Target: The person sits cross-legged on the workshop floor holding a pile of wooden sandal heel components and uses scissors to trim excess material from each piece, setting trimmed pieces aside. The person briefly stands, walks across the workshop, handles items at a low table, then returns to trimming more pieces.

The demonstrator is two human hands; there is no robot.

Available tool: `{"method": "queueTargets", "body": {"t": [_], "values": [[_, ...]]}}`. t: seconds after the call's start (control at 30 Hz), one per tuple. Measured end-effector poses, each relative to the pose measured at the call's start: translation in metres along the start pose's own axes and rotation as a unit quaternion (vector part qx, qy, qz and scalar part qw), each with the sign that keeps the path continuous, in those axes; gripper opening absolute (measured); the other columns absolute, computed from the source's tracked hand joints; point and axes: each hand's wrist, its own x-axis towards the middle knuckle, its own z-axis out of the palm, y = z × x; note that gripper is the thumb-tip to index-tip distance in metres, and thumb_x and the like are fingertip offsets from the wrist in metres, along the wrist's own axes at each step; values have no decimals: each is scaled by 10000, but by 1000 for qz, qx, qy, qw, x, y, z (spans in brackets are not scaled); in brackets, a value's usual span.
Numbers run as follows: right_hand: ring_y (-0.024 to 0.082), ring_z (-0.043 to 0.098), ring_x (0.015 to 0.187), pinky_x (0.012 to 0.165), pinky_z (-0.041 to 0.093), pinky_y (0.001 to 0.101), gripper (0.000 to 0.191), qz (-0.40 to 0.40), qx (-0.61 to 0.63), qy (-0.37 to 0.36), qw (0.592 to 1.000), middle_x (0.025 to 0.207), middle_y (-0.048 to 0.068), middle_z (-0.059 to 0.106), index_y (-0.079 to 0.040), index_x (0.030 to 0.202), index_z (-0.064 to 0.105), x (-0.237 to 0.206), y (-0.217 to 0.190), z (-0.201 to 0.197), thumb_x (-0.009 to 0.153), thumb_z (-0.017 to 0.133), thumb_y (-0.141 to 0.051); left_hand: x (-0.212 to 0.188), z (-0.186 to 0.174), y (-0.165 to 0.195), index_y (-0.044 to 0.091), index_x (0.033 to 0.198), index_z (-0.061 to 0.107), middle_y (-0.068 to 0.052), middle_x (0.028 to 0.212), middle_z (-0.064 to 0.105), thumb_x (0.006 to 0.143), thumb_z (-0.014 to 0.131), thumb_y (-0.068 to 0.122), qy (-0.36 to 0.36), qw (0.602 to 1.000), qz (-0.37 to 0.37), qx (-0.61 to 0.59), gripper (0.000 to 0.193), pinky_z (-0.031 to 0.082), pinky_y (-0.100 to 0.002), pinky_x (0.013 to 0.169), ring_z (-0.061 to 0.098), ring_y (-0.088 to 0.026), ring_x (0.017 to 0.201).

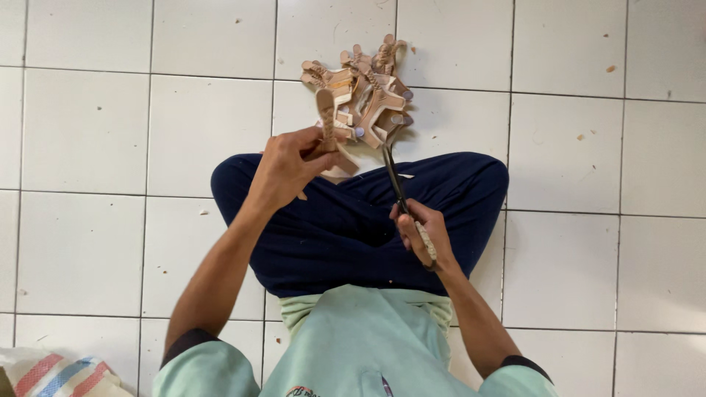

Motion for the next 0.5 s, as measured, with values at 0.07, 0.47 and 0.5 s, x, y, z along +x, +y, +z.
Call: {"method": "queueTargets", "body": {"t": [0.07,0.47,0.5], "values": [[26,498,541,487,410,205,679,-8,-32,-40,999,649,-56,526,-61,1004,687,-2,-4,-1,891,597,-725,-1,-6,3,-2,1299,594,-115,900,795,875,797,177,-14,994,100,-31,504,617,-290,705,794,-183,832],[44,481,532,476,375,233,701,-9,-116,-86,989,611,-58,531,-80,893,704,-8,-18,0,845,585,-769,-8,-8,21,14,1268,570,-120,779,782,863,786,264,-70,996,47,-32,522,563,-316,569,767,-182,667],[49,474,518,464,369,238,682,6,-113,-86,990,594,-56,521,-75,855,698,-9,-17,-1,842,605,-751,-9,-7,20,17,1240,573,-118,775,782,864,788,268,-76,995,50,-31,501,566,-315,571,767,-183,666]]}}
